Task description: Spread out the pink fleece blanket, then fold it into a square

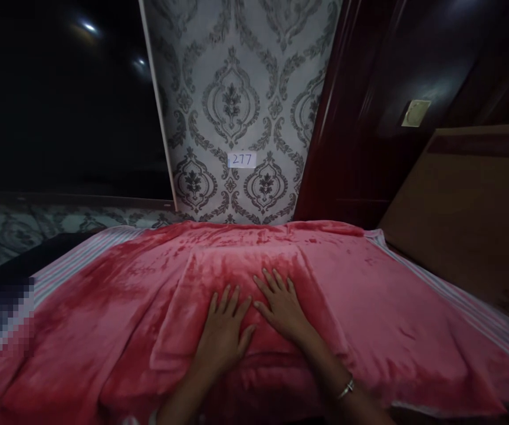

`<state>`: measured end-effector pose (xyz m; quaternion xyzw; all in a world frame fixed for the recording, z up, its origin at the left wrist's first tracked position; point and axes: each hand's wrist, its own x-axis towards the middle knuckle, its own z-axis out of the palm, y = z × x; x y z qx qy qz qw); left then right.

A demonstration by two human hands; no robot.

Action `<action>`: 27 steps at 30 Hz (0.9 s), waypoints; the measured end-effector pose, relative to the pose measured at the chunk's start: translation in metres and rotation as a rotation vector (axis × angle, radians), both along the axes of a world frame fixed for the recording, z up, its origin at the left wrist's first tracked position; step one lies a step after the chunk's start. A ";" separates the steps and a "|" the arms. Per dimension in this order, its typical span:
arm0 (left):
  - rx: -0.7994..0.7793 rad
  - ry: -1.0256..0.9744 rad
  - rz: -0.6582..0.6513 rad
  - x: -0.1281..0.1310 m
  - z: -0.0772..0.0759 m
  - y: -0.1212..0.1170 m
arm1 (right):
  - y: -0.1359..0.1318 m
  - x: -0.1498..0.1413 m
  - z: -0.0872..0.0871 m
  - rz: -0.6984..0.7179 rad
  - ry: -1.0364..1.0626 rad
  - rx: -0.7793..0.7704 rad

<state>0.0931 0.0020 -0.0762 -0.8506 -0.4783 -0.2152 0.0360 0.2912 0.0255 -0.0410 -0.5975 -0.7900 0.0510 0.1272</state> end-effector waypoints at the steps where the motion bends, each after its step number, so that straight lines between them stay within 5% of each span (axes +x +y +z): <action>1: -0.015 -0.018 -0.013 -0.002 0.001 -0.002 | -0.001 -0.002 0.004 0.002 0.002 -0.021; 4: -0.047 -0.159 -0.052 -0.011 0.009 -0.004 | -0.005 -0.012 0.017 0.093 0.028 -0.059; 8: -0.083 -0.345 -0.107 -0.017 0.041 0.010 | -0.011 -0.036 0.013 0.334 0.079 -0.001; 12: -0.230 -0.164 -0.251 0.002 0.066 0.052 | -0.015 -0.049 -0.007 0.331 0.129 0.018; 20: -0.205 0.196 -0.283 0.007 0.055 0.145 | -0.015 -0.043 -0.007 0.356 0.119 -0.074; 27: -0.264 0.121 -0.080 -0.005 0.041 0.175 | -0.015 -0.040 -0.010 0.364 0.122 -0.092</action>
